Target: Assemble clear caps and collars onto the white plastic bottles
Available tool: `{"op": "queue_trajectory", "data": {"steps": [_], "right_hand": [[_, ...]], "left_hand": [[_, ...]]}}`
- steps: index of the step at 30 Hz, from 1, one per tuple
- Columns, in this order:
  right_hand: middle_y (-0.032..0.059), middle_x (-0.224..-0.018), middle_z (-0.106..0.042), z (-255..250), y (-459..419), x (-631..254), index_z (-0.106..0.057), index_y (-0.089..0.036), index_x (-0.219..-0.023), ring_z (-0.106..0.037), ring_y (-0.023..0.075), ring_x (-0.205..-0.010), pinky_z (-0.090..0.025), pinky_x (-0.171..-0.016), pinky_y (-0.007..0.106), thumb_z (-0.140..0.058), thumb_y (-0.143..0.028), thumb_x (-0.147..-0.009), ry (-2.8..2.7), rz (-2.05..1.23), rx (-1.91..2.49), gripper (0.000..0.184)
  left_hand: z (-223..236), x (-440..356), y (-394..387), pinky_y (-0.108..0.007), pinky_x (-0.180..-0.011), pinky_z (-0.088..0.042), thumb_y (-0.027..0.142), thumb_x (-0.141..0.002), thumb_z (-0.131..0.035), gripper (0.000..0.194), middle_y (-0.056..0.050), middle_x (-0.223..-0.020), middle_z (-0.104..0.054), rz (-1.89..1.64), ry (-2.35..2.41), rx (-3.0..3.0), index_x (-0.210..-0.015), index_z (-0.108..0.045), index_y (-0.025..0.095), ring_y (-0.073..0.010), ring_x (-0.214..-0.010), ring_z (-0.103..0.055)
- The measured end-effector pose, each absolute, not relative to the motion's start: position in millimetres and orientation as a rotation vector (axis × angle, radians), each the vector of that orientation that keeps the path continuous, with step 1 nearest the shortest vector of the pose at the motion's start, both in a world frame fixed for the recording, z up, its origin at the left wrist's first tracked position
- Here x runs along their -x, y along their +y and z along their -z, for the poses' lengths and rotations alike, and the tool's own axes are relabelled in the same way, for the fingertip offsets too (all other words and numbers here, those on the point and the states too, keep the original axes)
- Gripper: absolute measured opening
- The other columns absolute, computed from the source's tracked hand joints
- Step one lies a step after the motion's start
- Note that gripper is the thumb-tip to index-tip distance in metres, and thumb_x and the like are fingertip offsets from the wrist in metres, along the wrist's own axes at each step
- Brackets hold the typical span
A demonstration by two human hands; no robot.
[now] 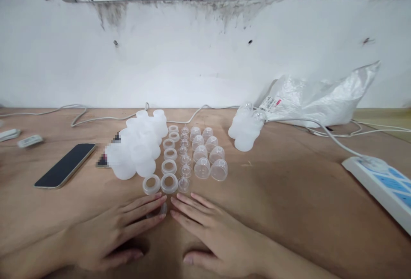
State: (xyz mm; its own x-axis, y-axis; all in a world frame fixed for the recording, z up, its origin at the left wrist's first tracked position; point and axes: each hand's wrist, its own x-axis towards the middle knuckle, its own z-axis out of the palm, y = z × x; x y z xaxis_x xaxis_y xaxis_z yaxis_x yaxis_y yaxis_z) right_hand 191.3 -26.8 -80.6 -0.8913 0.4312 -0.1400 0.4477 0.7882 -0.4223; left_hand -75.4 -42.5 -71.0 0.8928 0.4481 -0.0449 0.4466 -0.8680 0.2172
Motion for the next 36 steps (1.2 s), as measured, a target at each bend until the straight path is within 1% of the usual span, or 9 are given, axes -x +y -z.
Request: {"op": "queue_trajectory", "data": {"steps": [6,10,13,16,21,24,29,32,36], "right_hand": [[0.0079,-0.144,-0.015,79.1,-27.6,-192.1,-0.019,-0.015,-0.138,-0.011,0.0213,-0.133,-0.016,-0.108,0.042,-0.035,-0.047,-0.087,2.946,0.626,-0.709,0.063],[0.0100,-0.140,-0.031,87.6,-29.4,-194.6,-0.035,-0.018,-0.133,-0.024,0.0228,-0.130,-0.029,-0.103,0.041,-0.041,-0.037,-0.087,3.140,0.444,-0.752,0.050],[0.0124,-0.120,-0.050,94.0,-26.7,-191.6,-0.046,-0.017,-0.121,-0.047,0.0195,-0.112,-0.043,-0.091,0.034,-0.041,-0.021,-0.087,3.389,0.240,-1.047,0.035],[0.0111,-0.100,-0.055,93.9,-19.0,-182.1,-0.045,-0.015,-0.114,-0.057,0.0171,-0.086,-0.050,-0.073,0.031,-0.041,-0.019,-0.086,3.403,0.193,-1.443,0.028],[0.0033,-0.078,-0.054,97.0,-7.8,-164.3,-0.038,-0.015,-0.115,-0.056,0.0146,-0.065,-0.049,-0.058,0.028,-0.047,-0.025,-0.083,3.175,0.552,-1.798,0.035],[-0.0001,-0.070,-0.053,104.0,-6.0,-160.8,-0.042,-0.017,-0.109,-0.054,0.0129,-0.059,-0.046,-0.056,0.027,-0.044,-0.025,-0.084,3.119,0.647,-1.835,0.026],[0.0009,-0.078,-0.060,106.4,-6.4,-164.3,-0.049,-0.020,-0.090,-0.058,0.0126,-0.068,-0.046,-0.063,0.025,-0.039,-0.019,-0.087,3.240,0.687,-1.737,0.010],[0.0012,-0.078,-0.057,103.2,-7.9,-166.1,-0.049,-0.019,-0.086,-0.056,0.0116,-0.069,-0.045,-0.063,0.024,-0.040,-0.016,-0.087,3.375,0.620,-1.685,0.010],[0.0044,-0.083,-0.053,99.5,-11.1,-166.8,-0.048,-0.017,-0.089,-0.054,0.0128,-0.074,-0.046,-0.064,0.025,-0.042,-0.012,-0.084,3.663,0.299,-1.479,0.009]], "left_hand": [[77.5,73.6,-40.7,-0.036,-0.104,-0.030,0.014,-0.085,-0.040,0.044,-0.011,-0.139,-0.032,-0.203,0.687,-2.893,-0.129,-0.038,0.014,-0.0208,-0.130,-0.024],[85.5,73.0,-39.9,-0.034,-0.103,-0.034,0.010,-0.085,-0.040,0.038,-0.011,-0.132,-0.043,-0.320,0.673,-2.909,-0.122,-0.045,0.015,-0.0211,-0.127,-0.032],[89.1,68.0,-37.5,-0.032,-0.098,-0.040,0.009,-0.086,-0.040,0.031,-0.012,-0.125,-0.049,-0.500,0.626,-2.879,-0.114,-0.050,0.013,-0.0205,-0.122,-0.039],[90.7,58.4,-34.3,-0.031,-0.092,-0.043,0.008,-0.084,-0.043,0.025,-0.013,-0.116,-0.051,-0.699,0.619,-2.819,-0.108,-0.050,0.012,-0.0204,-0.114,-0.044],[97.7,46.8,-32.1,-0.032,-0.088,-0.045,0.008,-0.082,-0.046,0.030,-0.016,-0.113,-0.046,-1.083,0.810,-2.637,-0.112,-0.040,0.013,-0.0203,-0.107,-0.048],[100.3,47.5,-32.2,-0.029,-0.086,-0.046,0.007,-0.083,-0.044,0.031,-0.015,-0.118,-0.042,-1.085,0.808,-2.593,-0.113,-0.040,0.015,-0.0189,-0.107,-0.048],[96.3,50.9,-30.6,-0.026,-0.088,-0.044,0.001,-0.084,-0.035,0.035,-0.013,-0.128,-0.032,-0.951,0.790,-2.520,-0.111,-0.047,0.018,-0.0165,-0.107,-0.047],[96.4,50.3,-29.1,-0.026,-0.089,-0.044,0.005,-0.084,-0.040,0.035,-0.011,-0.129,-0.033,-0.999,0.854,-2.446,-0.115,-0.044,0.021,-0.0172,-0.110,-0.047],[100.9,49.3,-27.6,-0.028,-0.095,-0.040,0.006,-0.083,-0.045,0.041,-0.010,-0.127,-0.037,-1.029,0.877,-2.417,-0.120,-0.039,0.022,-0.0178,-0.117,-0.041]]}}
